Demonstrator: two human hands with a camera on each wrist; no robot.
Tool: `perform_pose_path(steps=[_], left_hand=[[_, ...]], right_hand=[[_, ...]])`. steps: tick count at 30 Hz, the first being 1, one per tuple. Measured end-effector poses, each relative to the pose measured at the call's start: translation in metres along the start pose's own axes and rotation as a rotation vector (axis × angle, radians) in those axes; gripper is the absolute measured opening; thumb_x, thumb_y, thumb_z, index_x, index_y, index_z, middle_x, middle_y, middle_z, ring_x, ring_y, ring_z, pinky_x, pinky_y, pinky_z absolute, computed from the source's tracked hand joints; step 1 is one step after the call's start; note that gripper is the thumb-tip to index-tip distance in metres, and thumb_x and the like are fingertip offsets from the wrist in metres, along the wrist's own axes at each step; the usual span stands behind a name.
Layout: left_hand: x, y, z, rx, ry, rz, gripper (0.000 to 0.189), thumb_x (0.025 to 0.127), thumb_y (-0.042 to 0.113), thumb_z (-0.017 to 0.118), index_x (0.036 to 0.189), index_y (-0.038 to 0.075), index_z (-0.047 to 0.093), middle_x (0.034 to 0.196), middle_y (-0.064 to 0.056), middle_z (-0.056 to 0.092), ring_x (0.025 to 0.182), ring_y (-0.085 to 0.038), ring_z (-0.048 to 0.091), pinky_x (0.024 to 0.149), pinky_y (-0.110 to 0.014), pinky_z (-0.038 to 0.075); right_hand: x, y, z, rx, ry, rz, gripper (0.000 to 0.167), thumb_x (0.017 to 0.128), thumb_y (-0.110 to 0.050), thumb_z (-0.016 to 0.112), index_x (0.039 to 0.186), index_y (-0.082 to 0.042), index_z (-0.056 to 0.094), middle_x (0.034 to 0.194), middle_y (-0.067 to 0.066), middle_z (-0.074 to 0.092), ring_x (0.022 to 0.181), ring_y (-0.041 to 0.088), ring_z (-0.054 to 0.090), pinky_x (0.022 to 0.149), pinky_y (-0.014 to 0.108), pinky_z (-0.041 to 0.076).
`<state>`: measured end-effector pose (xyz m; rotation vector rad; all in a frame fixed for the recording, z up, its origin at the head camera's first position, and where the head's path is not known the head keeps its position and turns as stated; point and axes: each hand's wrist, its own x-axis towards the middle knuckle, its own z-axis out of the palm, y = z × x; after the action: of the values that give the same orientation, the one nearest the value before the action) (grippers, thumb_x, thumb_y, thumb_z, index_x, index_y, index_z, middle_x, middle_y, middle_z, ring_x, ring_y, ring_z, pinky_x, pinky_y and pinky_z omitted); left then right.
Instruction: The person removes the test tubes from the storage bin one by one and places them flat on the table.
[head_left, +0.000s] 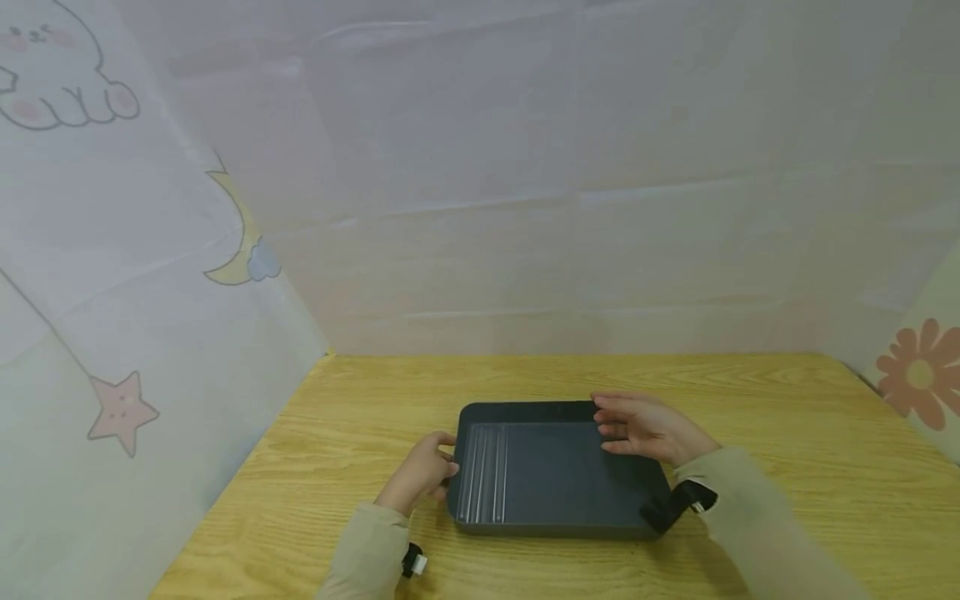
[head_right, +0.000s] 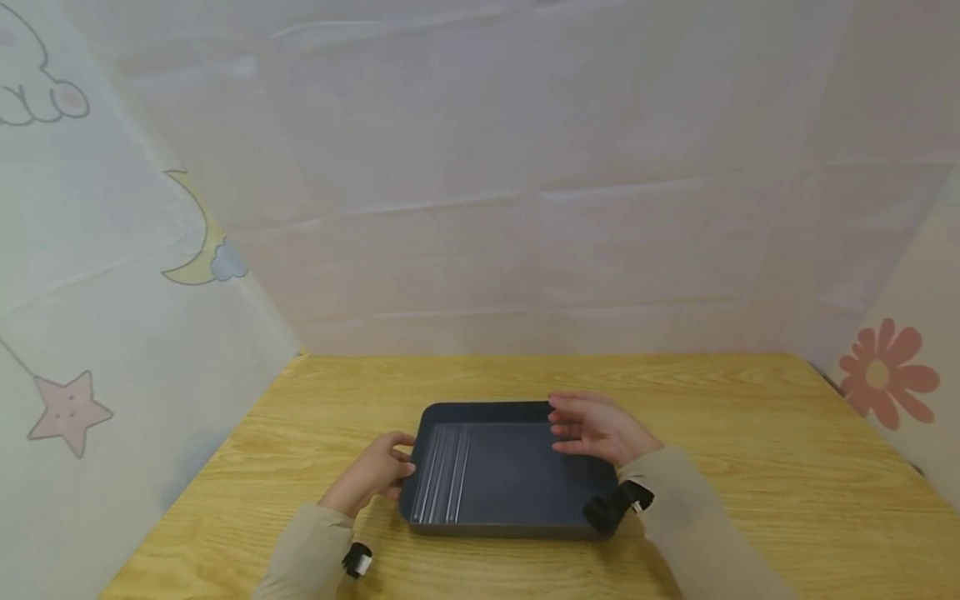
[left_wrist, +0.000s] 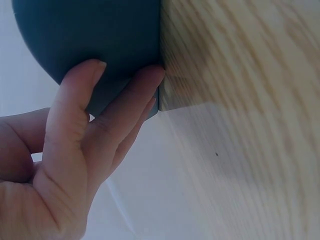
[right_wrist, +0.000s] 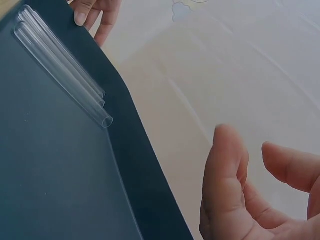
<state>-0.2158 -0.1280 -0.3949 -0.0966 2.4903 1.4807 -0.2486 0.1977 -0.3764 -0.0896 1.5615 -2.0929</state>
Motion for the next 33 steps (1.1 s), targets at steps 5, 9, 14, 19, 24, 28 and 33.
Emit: perform_pose_path(steps=[5, 9, 14, 19, 24, 28, 33], left_hand=[[0.0, 0.0, -0.001, -0.002, -0.003, -0.003, 0.042, 0.091, -0.013, 0.054, 0.133, -0.01, 0.046, 0.105, -0.022, 0.059, 0.076, -0.025, 0.062, 0.056, -0.034, 0.053], [0.001, 0.0, 0.0, 0.0, -0.005, 0.001, 0.042, 0.091, -0.013, 0.054, 0.133, -0.011, 0.045, 0.106, -0.023, 0.059, 0.077, -0.025, 0.062, 0.057, -0.034, 0.054], [0.001, 0.0, 0.0, 0.009, 0.0, -0.003, 0.042, 0.091, -0.013, 0.054, 0.132, -0.011, 0.046, 0.105, -0.023, 0.058, 0.077, -0.025, 0.062, 0.056, -0.034, 0.053], [0.001, -0.001, 0.0, 0.009, 0.002, -0.002, 0.042, 0.091, -0.013, 0.054, 0.132, -0.011, 0.046, 0.104, -0.022, 0.059, 0.076, -0.025, 0.062, 0.056, -0.034, 0.053], [0.0, -0.001, 0.0, 0.008, 0.001, 0.005, 0.041, 0.091, -0.013, 0.054, 0.132, -0.01, 0.047, 0.103, -0.021, 0.059, 0.075, -0.024, 0.062, 0.055, -0.033, 0.052], [0.0, -0.001, 0.0, 0.011, 0.005, 0.005, 0.041, 0.091, -0.012, 0.054, 0.132, -0.01, 0.047, 0.103, -0.021, 0.059, 0.075, -0.025, 0.062, 0.054, -0.032, 0.052], [0.0, 0.0, 0.0, 0.015, 0.006, 0.001, 0.041, 0.091, -0.012, 0.054, 0.132, -0.01, 0.047, 0.102, -0.021, 0.059, 0.074, -0.024, 0.062, 0.054, -0.033, 0.052]], right_hand=[[0.004, 0.0, 0.004, 0.041, -0.007, 0.003, 0.009, 0.102, -0.017, 0.052, 0.107, -0.017, 0.06, 0.085, -0.001, 0.062, 0.074, 0.013, 0.061, 0.07, 0.032, 0.055], [0.008, 0.002, 0.007, 0.04, 0.0, 0.001, 0.009, 0.102, -0.016, 0.052, 0.103, -0.018, 0.061, 0.085, 0.0, 0.062, 0.074, 0.014, 0.061, 0.069, 0.032, 0.055], [0.013, 0.005, 0.015, 0.036, 0.009, 0.008, 0.01, 0.102, -0.014, 0.051, 0.11, -0.015, 0.057, 0.084, 0.0, 0.062, 0.074, 0.015, 0.06, 0.069, 0.033, 0.055], [0.017, 0.008, 0.023, 0.018, 0.024, 0.027, 0.011, 0.101, -0.013, 0.053, 0.101, -0.016, 0.063, 0.085, 0.001, 0.061, 0.074, 0.015, 0.06, 0.07, 0.033, 0.054], [0.022, 0.012, 0.03, 0.001, 0.039, 0.037, 0.009, 0.1, -0.014, 0.055, 0.104, -0.015, 0.062, 0.088, 0.003, 0.061, 0.076, 0.015, 0.06, 0.072, 0.033, 0.054], [0.026, 0.014, 0.036, 0.004, 0.04, 0.046, 0.009, 0.1, -0.013, 0.054, 0.105, -0.013, 0.061, 0.088, 0.003, 0.061, 0.076, 0.016, 0.06, 0.072, 0.034, 0.054], [0.032, 0.017, 0.042, -0.009, 0.039, 0.051, 0.011, 0.099, -0.015, 0.055, 0.109, -0.011, 0.06, 0.09, 0.003, 0.061, 0.079, 0.016, 0.06, 0.073, 0.035, 0.054]])
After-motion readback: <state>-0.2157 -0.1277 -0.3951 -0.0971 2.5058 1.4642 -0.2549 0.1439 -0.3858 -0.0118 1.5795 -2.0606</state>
